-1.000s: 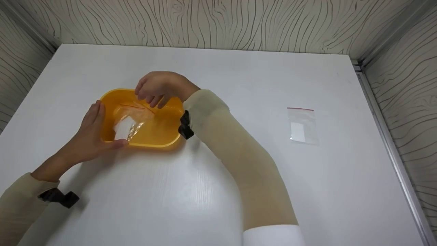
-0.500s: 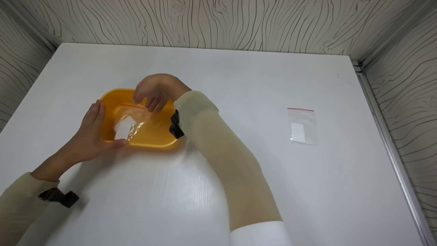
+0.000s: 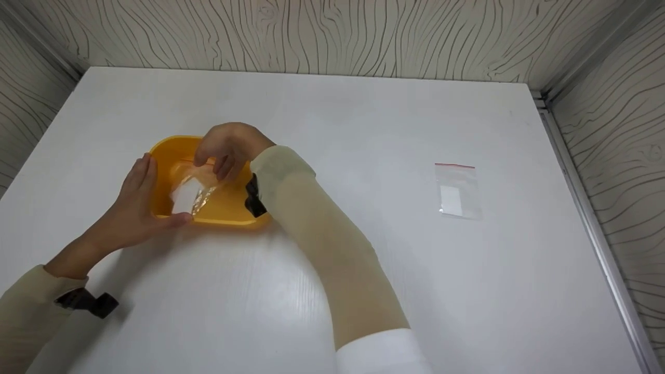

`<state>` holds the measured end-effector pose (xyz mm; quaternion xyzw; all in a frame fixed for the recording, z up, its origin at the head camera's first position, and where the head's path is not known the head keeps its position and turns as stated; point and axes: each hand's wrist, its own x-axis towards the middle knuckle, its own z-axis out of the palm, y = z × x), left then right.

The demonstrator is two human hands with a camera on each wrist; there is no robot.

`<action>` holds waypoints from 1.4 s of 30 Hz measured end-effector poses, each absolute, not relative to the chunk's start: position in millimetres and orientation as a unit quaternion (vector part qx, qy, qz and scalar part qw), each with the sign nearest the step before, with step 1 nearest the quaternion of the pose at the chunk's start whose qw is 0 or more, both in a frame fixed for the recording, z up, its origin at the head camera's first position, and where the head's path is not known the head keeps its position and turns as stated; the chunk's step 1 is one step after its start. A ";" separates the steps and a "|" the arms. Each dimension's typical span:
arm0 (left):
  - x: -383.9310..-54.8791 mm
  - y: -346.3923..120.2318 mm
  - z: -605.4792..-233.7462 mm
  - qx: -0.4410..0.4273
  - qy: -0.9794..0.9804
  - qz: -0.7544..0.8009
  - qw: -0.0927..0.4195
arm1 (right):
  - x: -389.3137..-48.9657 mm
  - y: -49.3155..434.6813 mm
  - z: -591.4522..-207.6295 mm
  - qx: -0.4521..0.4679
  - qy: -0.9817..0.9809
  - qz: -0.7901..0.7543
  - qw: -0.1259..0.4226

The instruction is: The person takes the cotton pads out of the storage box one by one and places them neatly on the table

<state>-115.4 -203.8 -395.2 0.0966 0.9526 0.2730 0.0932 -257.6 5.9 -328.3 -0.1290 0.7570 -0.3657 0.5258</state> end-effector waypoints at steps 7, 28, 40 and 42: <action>-115.4 -203.8 -396.0 0.104 0.953 0.271 0.087 | -257.4 0.9 -337.1 -0.114 0.760 -0.371 0.522; -115.1 -203.0 -396.3 0.106 0.952 0.276 0.077 | -253.4 -8.4 -351.5 -0.118 0.762 -0.388 0.504; -115.5 -203.1 -394.9 0.104 0.956 0.261 0.087 | -249.8 -13.2 -352.2 -0.131 0.761 -0.421 0.476; -115.5 -203.2 -395.1 0.104 0.955 0.262 0.086 | -248.9 -13.9 -352.2 -0.129 0.755 -0.431 0.477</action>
